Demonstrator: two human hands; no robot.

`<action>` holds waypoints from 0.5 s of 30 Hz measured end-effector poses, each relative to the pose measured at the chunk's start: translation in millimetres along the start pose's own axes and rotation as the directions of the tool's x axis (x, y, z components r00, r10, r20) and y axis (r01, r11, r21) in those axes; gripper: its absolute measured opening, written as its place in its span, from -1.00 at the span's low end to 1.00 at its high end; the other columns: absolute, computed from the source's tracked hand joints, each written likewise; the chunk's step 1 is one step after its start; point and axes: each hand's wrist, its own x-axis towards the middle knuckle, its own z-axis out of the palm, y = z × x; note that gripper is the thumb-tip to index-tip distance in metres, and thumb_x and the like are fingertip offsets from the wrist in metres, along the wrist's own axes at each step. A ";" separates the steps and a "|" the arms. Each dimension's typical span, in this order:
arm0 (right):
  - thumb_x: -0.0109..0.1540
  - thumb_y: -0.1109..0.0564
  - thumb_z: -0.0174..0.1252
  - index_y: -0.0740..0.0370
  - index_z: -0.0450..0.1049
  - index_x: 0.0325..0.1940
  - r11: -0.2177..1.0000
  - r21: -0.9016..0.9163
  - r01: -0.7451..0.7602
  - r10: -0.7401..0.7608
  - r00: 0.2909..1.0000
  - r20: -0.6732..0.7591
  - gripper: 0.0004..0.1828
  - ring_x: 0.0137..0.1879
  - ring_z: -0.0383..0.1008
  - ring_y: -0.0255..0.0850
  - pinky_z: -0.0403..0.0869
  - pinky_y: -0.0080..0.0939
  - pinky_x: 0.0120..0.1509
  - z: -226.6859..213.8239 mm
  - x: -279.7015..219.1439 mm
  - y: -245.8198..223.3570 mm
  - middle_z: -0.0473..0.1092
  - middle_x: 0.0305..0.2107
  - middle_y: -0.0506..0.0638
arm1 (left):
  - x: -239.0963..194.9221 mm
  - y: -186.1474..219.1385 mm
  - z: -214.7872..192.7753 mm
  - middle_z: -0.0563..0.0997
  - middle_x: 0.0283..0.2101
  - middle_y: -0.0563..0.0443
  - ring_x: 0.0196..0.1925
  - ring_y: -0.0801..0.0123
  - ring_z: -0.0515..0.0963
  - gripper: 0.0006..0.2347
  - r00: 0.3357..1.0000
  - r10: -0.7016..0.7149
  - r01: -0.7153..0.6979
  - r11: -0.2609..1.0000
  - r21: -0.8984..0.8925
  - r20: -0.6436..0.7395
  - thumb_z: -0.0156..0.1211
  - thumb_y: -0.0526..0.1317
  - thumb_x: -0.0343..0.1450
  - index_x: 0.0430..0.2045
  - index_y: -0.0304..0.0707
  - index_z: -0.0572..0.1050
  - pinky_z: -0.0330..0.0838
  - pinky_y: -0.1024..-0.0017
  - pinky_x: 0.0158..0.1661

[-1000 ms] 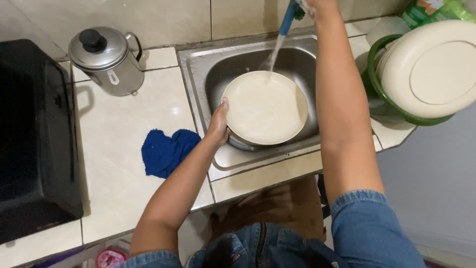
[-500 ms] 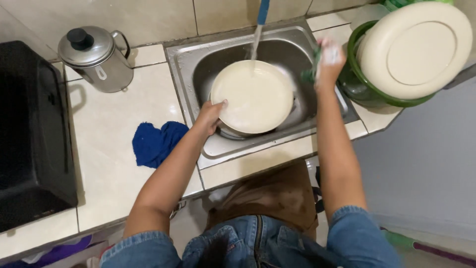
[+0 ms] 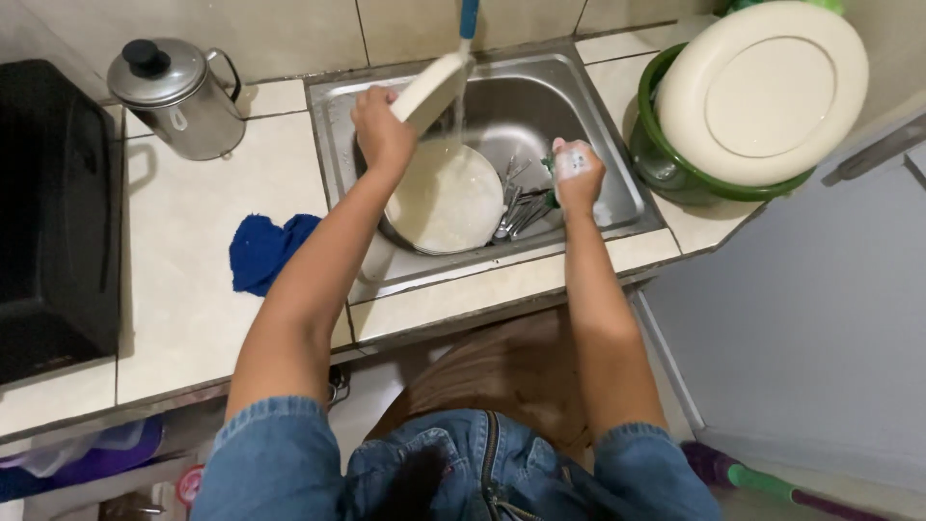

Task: The person washes plates and a large bowl in a sink using a sponge with soapy water and rinsing them under a running faucet. The person then places the clean items into a dish rack next to the sink.

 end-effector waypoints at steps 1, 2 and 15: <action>0.24 0.14 0.38 0.28 0.51 -0.40 1.000 -0.003 -0.009 0.008 1.000 -0.010 -0.78 -0.41 0.39 -0.26 0.40 -0.23 -0.24 -0.4 -0.2 -1.4 0.45 -0.54 0.01 | 0.3 8.4 3.0 0.55 -0.12 -0.25 -0.03 -0.23 0.48 -0.78 0.999 0.045 -0.045 0.999 0.023 0.013 0.19 -0.46 0.19 -0.33 -0.29 0.50 0.37 0.04 -0.07; 0.23 0.14 0.39 0.27 0.52 -0.40 1.000 -0.019 -0.011 0.011 1.000 -0.020 -0.78 -0.42 0.39 -0.26 0.40 -0.23 -0.24 0.1 1.0 -3.1 0.44 -0.55 0.01 | 3.6 16.4 7.6 0.56 -0.14 -0.26 -0.03 -0.23 0.50 -0.77 0.995 0.092 -0.093 0.995 0.045 0.025 0.20 -0.47 0.18 -0.33 -0.28 0.49 0.38 0.03 -0.08; 0.24 0.07 0.39 0.25 0.54 -0.38 0.997 -0.067 -0.038 0.028 0.989 -0.143 -0.76 -0.44 0.41 -0.21 0.42 -0.20 -0.28 -3.3 6.5 -15.3 0.45 -0.55 0.03 | 48.9 34.9 84.8 0.59 -0.19 -0.42 -0.05 -0.26 0.56 -0.69 0.856 0.259 -0.284 0.959 -0.012 0.448 0.25 -0.48 0.19 -0.20 -0.30 0.50 0.47 0.04 -0.10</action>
